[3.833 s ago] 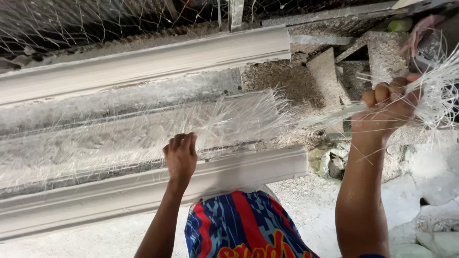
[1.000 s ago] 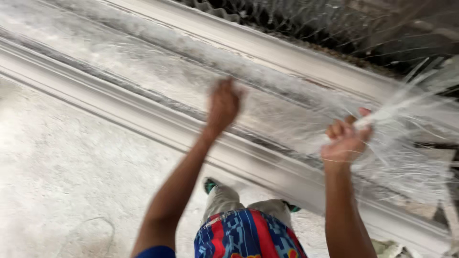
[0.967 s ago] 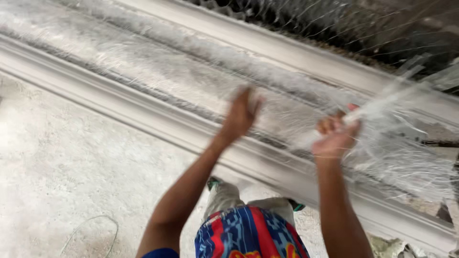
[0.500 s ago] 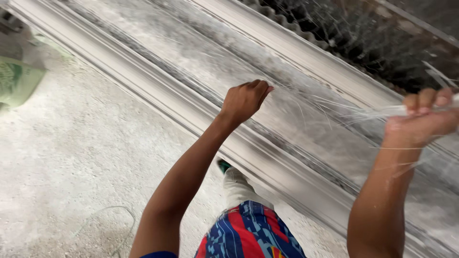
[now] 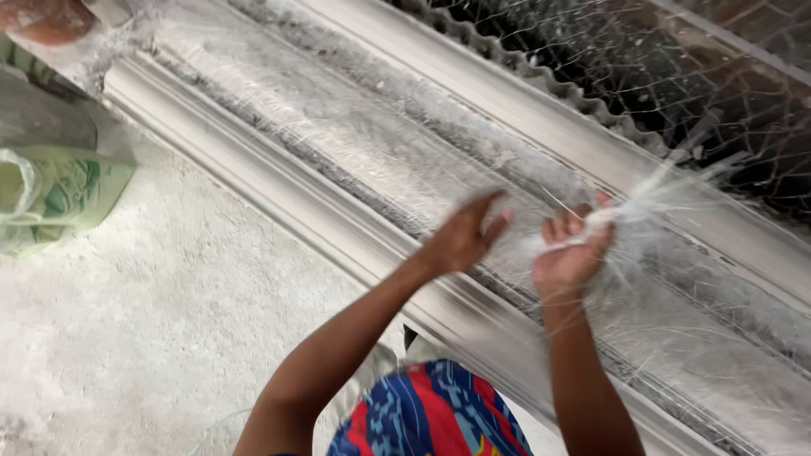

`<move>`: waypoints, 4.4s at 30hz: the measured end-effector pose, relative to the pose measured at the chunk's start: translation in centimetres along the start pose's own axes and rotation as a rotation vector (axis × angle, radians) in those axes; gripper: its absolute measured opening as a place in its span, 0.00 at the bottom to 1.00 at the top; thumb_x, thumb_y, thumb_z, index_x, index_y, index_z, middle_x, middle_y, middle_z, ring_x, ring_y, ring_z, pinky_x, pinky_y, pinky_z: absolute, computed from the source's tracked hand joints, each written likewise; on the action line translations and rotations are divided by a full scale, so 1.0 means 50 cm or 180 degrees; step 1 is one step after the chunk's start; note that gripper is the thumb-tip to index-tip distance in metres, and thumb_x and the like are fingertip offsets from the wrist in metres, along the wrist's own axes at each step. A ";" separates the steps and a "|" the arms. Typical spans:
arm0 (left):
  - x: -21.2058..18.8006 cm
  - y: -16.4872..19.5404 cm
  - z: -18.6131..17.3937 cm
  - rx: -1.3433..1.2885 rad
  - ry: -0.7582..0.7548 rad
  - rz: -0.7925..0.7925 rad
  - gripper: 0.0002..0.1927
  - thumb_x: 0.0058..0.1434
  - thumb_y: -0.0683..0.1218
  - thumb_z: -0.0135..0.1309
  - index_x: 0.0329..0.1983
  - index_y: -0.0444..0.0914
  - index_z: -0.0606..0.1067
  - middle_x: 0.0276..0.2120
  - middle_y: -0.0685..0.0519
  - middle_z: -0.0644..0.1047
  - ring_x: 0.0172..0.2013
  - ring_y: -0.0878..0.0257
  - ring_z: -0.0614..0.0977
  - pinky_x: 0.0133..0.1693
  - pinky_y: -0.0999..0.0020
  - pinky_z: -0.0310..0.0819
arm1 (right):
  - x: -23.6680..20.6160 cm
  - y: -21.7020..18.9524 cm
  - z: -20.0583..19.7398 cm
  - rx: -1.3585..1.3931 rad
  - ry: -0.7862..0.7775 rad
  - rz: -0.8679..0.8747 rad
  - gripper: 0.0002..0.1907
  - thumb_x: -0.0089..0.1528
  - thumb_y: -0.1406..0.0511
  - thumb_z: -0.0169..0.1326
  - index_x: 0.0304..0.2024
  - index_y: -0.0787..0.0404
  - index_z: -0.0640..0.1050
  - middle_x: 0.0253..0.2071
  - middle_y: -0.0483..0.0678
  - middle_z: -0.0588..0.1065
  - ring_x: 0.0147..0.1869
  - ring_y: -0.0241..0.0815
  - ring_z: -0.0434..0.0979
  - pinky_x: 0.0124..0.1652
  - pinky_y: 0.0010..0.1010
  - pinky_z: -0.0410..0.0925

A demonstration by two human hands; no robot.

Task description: The person lays strands of white fiberglass onto long white molding profiles, then uses a cloth to spread a white paste from a bucket over the fibers. The person repeatedly dips the cloth into the bucket and rubs the paste along the profiles to embed the fibers.

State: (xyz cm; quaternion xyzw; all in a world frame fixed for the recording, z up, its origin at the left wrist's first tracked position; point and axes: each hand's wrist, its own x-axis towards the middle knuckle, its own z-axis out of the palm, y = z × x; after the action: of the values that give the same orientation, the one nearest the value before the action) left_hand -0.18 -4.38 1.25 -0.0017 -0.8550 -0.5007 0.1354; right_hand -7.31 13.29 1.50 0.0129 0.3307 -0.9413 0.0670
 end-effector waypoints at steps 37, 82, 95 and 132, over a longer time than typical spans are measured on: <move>0.175 -0.589 -0.792 0.3679 -0.0090 -0.0334 0.25 0.60 0.51 0.43 0.59 0.38 0.72 0.58 0.38 0.73 0.57 0.38 0.75 0.52 0.28 0.69 | 0.129 0.402 0.401 -0.1165 0.1135 -0.1365 0.13 0.77 0.54 0.44 0.50 0.53 0.74 0.27 0.36 0.65 0.23 0.30 0.57 0.20 0.23 0.54; 0.238 -0.830 -1.265 0.2140 -0.0848 -0.0131 0.14 0.71 0.48 0.46 0.38 0.36 0.78 0.34 0.43 0.79 0.37 0.46 0.82 0.34 0.50 0.79 | 0.211 0.759 0.808 -0.0751 0.0884 -0.1646 0.13 0.79 0.56 0.44 0.46 0.57 0.72 0.25 0.39 0.58 0.22 0.29 0.53 0.21 0.24 0.54; 0.222 -0.755 -1.325 0.1697 -0.0046 0.0242 0.31 0.71 0.55 0.44 0.68 0.28 0.61 0.65 0.28 0.66 0.65 0.33 0.66 0.64 0.36 0.53 | 0.118 1.109 0.953 -0.0950 0.0066 -0.0801 0.17 0.76 0.53 0.41 0.52 0.58 0.73 0.28 0.39 0.68 0.31 0.33 0.69 0.31 0.25 0.67; 0.133 -1.065 -1.589 -0.3284 0.3260 -0.3413 0.31 0.67 0.53 0.52 0.66 0.49 0.50 0.59 0.46 0.63 0.38 0.56 0.75 0.35 0.56 0.74 | 0.372 1.116 1.092 -0.6897 -0.2798 0.2295 0.23 0.63 0.61 0.59 0.60 0.58 0.73 0.59 0.52 0.75 0.60 0.46 0.78 0.59 0.40 0.72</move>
State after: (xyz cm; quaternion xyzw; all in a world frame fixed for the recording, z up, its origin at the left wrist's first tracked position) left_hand 4.30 -99.88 -6.07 0.5596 -0.2453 -0.7574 0.2303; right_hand -17.14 -66.10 8.23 -0.2777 0.8701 -0.0308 0.4061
